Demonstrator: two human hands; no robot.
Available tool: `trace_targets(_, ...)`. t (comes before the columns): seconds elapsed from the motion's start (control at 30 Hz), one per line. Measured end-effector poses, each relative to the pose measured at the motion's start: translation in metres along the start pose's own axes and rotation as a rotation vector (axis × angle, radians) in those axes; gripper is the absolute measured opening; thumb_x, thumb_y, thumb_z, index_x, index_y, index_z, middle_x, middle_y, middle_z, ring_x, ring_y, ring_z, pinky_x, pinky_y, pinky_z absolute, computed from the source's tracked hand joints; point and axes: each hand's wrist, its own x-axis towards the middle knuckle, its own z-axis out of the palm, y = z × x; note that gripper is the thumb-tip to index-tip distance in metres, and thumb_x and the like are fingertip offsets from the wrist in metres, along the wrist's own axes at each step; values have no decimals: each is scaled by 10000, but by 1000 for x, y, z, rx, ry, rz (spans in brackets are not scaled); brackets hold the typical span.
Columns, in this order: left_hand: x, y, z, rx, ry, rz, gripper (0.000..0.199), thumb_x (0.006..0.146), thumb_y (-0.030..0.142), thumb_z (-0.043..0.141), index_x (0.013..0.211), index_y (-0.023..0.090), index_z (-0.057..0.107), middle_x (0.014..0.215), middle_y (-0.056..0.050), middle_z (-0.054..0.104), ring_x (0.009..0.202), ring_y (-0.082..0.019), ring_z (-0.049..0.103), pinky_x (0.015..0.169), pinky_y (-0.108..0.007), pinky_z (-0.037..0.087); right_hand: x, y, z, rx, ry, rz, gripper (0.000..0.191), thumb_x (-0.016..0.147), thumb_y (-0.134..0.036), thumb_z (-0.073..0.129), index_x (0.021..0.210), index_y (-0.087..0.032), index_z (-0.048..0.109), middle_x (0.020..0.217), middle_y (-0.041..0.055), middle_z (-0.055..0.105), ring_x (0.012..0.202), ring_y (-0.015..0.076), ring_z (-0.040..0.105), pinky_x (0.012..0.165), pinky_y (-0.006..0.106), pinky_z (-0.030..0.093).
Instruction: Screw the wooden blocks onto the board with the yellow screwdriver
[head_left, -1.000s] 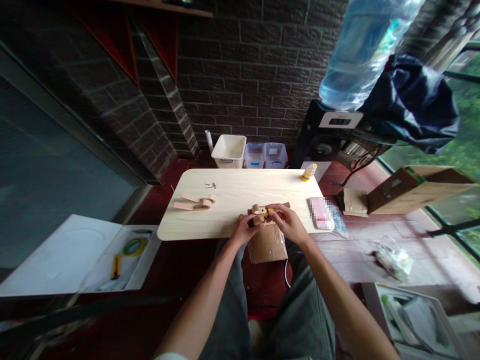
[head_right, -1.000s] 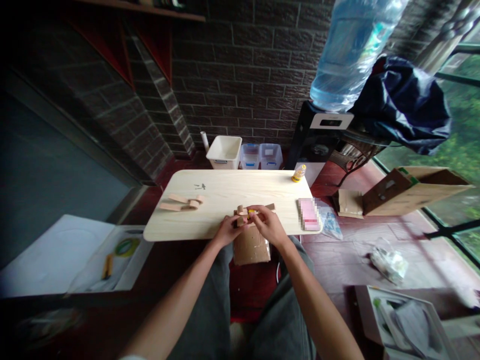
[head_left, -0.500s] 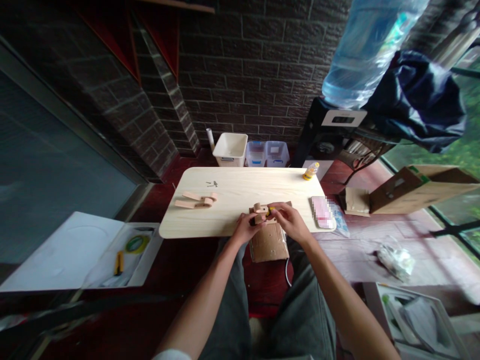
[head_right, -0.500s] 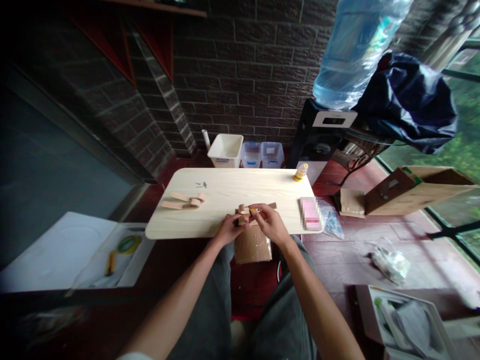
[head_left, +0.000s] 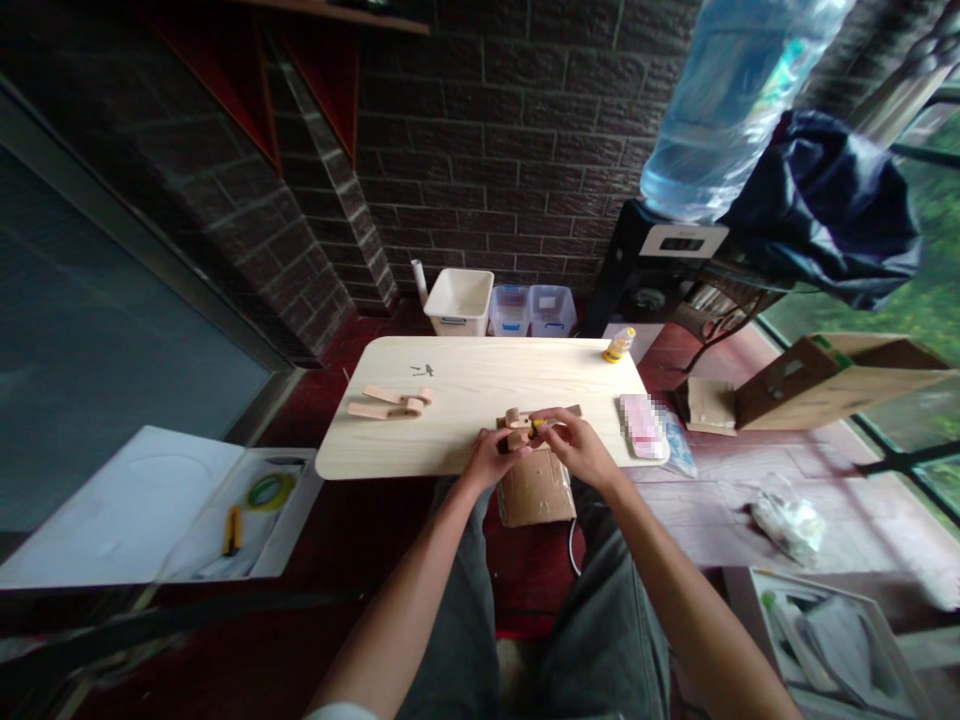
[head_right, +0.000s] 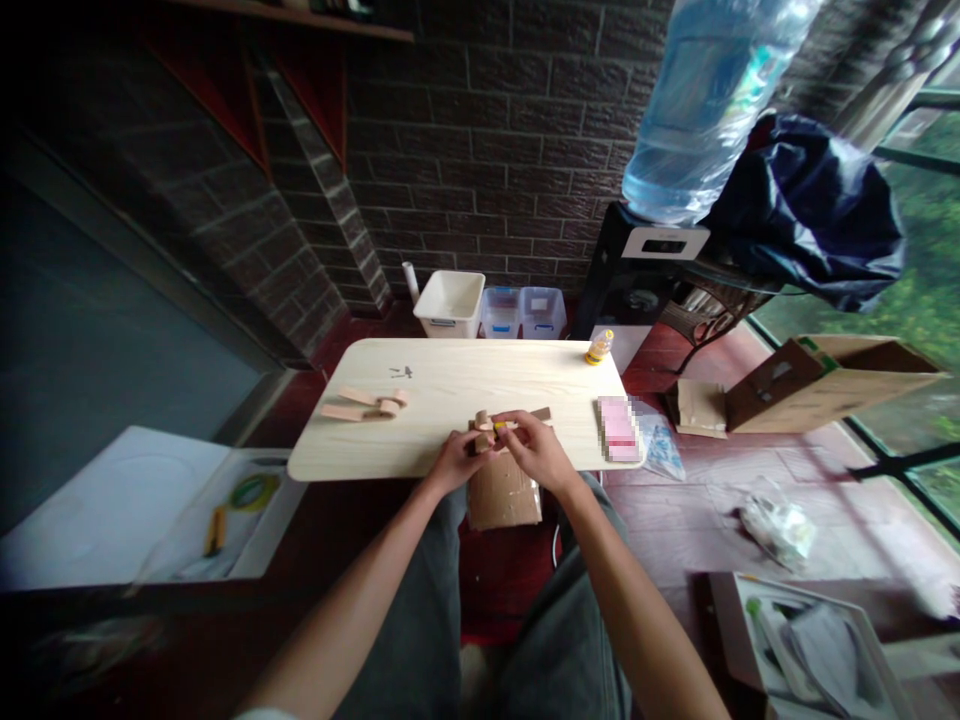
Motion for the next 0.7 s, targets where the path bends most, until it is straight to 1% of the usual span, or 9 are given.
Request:
trace_targets(0.1,0,0,0,11,24,-36,332,790,432,748,1054,236,787,1007,-50,779,987,-247,660,908,-334,476,0,2,3,25,46,-7,377,957,-513,615,1157,-195,644,911,73,775,844,212,761,722,310,597)
trace_targets(0.17,-1,0,0,7,26,-44,339,788,424,750,1073,244,785,1022,-50,778,1002,-251,656,917,-340,477,-1,3,5,39,55,-14,376,952,-517,620,1156,-201,636,909,71,773,849,215,762,718,310,595)
trace_targets(0.27,-1,-1,0,-13,22,-21,355,793,409,749,1107,248,780,1024,-52,779,996,-246,663,922,-339,482,-2,4,5,45,50,-17,377,958,-516,611,1169,-204,625,916,73,770,857,218,763,727,317,595)
trace_targets(0.37,0,-2,1,-33,24,-11,336,789,411,753,1080,247,787,1012,-53,781,984,-241,673,910,-332,494,-3,3,2,29,72,-23,388,962,-526,599,1186,-211,624,906,68,763,837,213,759,748,331,601)
trace_targets(0.5,0,-1,1,-29,34,-21,295,783,412,758,1025,248,794,993,-47,782,987,-246,672,907,-332,501,-4,3,0,-1,59,-38,396,962,-539,591,1173,-211,657,1060,97,754,889,219,758,768,334,603)
trace_targets(0.53,0,-1,1,-26,31,-24,293,782,409,760,1024,247,793,988,-45,782,986,-246,672,909,-335,501,-4,3,0,-11,52,-35,395,966,-537,584,1176,-211,659,1071,98,753,894,219,758,763,331,602)
trace_targets(0.7,0,0,0,-29,18,-44,294,774,397,772,1027,249,790,999,-54,777,1007,-254,675,891,-325,513,-5,4,3,-10,69,-27,375,968,-525,589,1162,-209,648,973,84,764,865,217,758,729,322,600)
